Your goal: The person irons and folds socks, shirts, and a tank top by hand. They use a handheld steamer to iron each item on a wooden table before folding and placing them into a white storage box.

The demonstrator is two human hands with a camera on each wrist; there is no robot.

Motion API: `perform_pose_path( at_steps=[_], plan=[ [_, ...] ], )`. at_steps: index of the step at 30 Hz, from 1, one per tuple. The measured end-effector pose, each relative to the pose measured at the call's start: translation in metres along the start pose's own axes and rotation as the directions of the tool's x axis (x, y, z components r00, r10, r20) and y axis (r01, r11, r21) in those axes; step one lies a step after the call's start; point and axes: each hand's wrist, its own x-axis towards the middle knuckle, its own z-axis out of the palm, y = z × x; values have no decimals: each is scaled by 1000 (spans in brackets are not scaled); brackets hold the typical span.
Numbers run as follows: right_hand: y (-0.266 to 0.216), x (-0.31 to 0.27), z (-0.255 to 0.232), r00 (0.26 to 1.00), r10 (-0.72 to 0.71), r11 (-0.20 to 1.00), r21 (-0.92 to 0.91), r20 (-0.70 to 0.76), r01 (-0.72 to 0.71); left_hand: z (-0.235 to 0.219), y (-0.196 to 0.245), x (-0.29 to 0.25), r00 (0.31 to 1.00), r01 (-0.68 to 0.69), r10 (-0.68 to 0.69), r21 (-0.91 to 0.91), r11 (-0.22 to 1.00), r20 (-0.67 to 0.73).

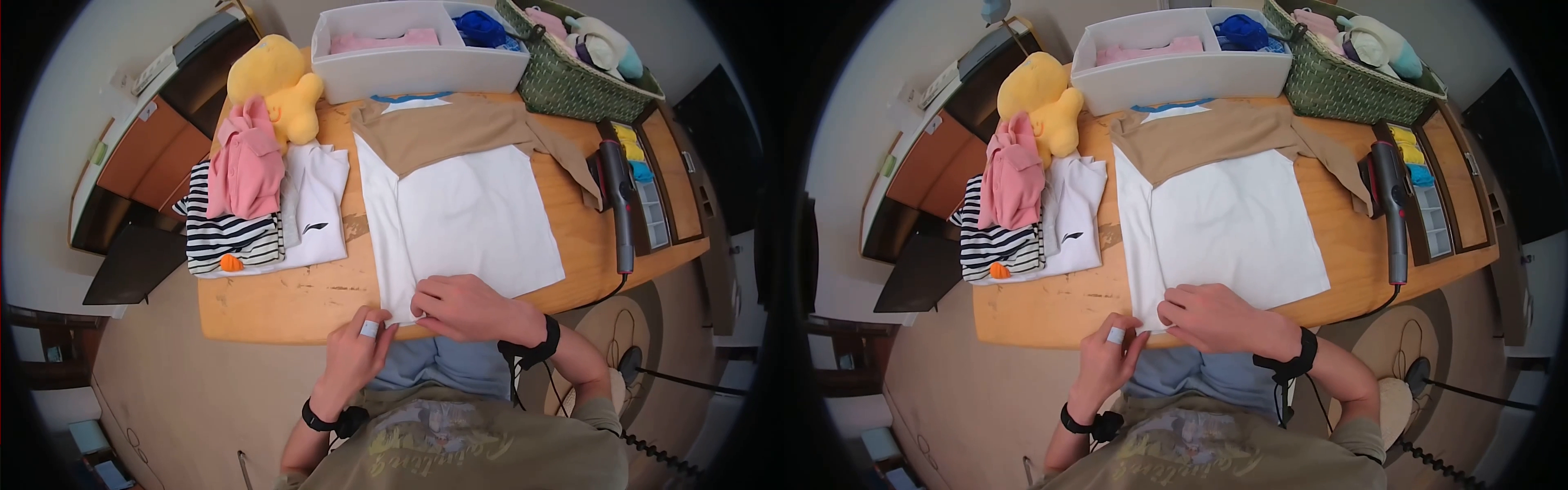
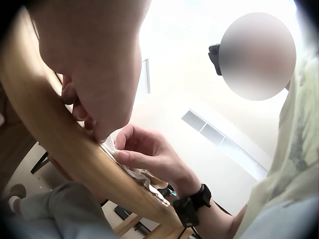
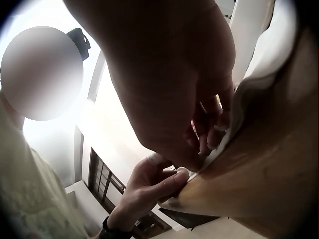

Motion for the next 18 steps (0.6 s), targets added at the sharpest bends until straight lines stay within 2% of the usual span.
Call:
perform_pose_path(
  at_steps=[2, 5, 7, 8, 10, 11, 13, 15, 17, 18],
  plan=[
    [1, -2, -1, 1000, -4, 1000, 8, -8, 4, -4, 2, 2, 1000, 2, -2, 6, 1000, 25],
    [4, -6, -19, 996, 72, 985, 151, 51, -79, -19, 6, 11, 992, -2, 7, -39, 999, 124],
    [16, -3, -45, 959, 283, 930, 250, -13, -271, -32, 6, 28, 988, -79, 72, 44, 996, 137],
    [31, -3, -60, 932, 320, 936, 211, -170, -283, -37, 5, 41, 984, -120, 107, 83, 989, 144],
    [70, -4, -91, 756, 534, 846, 247, -378, -473, -41, 3, 72, 980, -166, 162, 28, 986, 116],
    [105, -11, -99, 628, 618, 784, 314, -474, -534, -44, 3, 90, 977, -189, 188, 1, 982, 102],
    [164, -22, -123, 436, 519, 761, 165, -735, -628, -37, -3, 134, 966, -247, 247, -14, 969, 69],
    [195, -27, -146, 411, 561, 674, 108, -718, -731, -24, -13, 178, 955, -294, 294, 11, 956, 45],
    [212, -22, -155, 359, 657, 565, 119, -662, -816, -7, -26, 217, 963, -267, 267, -2, 964, 24],
    [215, -18, -155, 369, 669, 546, 90, -646, -833, 1, -32, 233, 968, -251, 251, -10, 968, 15]
  ],
)
